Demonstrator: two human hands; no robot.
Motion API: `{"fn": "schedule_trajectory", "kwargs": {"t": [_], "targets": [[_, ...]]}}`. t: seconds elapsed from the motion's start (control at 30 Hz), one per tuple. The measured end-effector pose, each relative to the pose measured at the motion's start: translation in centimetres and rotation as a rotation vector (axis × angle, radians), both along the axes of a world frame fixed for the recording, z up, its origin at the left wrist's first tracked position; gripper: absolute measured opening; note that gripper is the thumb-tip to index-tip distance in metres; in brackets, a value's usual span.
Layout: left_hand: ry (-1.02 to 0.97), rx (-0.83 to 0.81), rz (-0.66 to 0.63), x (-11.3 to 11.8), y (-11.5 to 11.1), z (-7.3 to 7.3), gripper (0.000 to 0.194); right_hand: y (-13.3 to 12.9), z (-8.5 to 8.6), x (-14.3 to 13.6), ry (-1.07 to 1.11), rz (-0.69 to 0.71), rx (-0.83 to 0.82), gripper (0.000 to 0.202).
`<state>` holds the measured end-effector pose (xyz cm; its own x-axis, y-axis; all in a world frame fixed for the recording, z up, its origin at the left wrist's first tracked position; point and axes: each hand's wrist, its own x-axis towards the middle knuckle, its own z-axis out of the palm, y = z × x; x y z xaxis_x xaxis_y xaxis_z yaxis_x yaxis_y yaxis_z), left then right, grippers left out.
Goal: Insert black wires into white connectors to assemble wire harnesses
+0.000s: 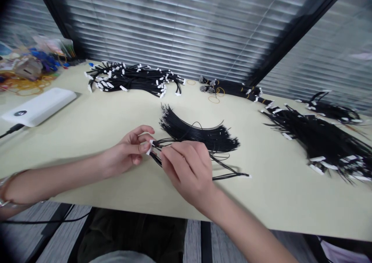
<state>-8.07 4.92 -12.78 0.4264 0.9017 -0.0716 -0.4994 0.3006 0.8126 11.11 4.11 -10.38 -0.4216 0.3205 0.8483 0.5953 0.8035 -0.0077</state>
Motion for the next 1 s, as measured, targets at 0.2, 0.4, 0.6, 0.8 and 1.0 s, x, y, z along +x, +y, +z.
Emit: {"fn": "schedule_trajectory", "kwargs": {"t": [0.2, 0.4, 0.6, 0.8, 1.0], "targets": [[-0.011, -0.014, 0.012, 0.05, -0.06, 0.41, 0.030, -0.27, -0.14, 0.13, -0.137, -0.057, -0.032, 0.013], [-0.017, -0.008, 0.004, 0.00, -0.05, 0.43, 0.029, -0.46, -0.19, 0.20, -0.195, -0.070, 0.002, 0.017], [-0.013, -0.007, -0.003, -0.06, -0.07, 0.46, 0.029, -0.64, 0.01, 0.27, -0.245, -0.094, 0.043, 0.019], [-0.016, 0.000, 0.003, -0.02, -0.04, 0.37, 0.029, -0.75, -0.06, 0.50, -0.328, -0.144, 0.104, 0.020], [-0.016, 0.003, 0.009, 0.01, -0.03, 0.41, 0.029, -0.94, -0.16, 0.75, -0.382, -0.149, 0.148, 0.022]]}}
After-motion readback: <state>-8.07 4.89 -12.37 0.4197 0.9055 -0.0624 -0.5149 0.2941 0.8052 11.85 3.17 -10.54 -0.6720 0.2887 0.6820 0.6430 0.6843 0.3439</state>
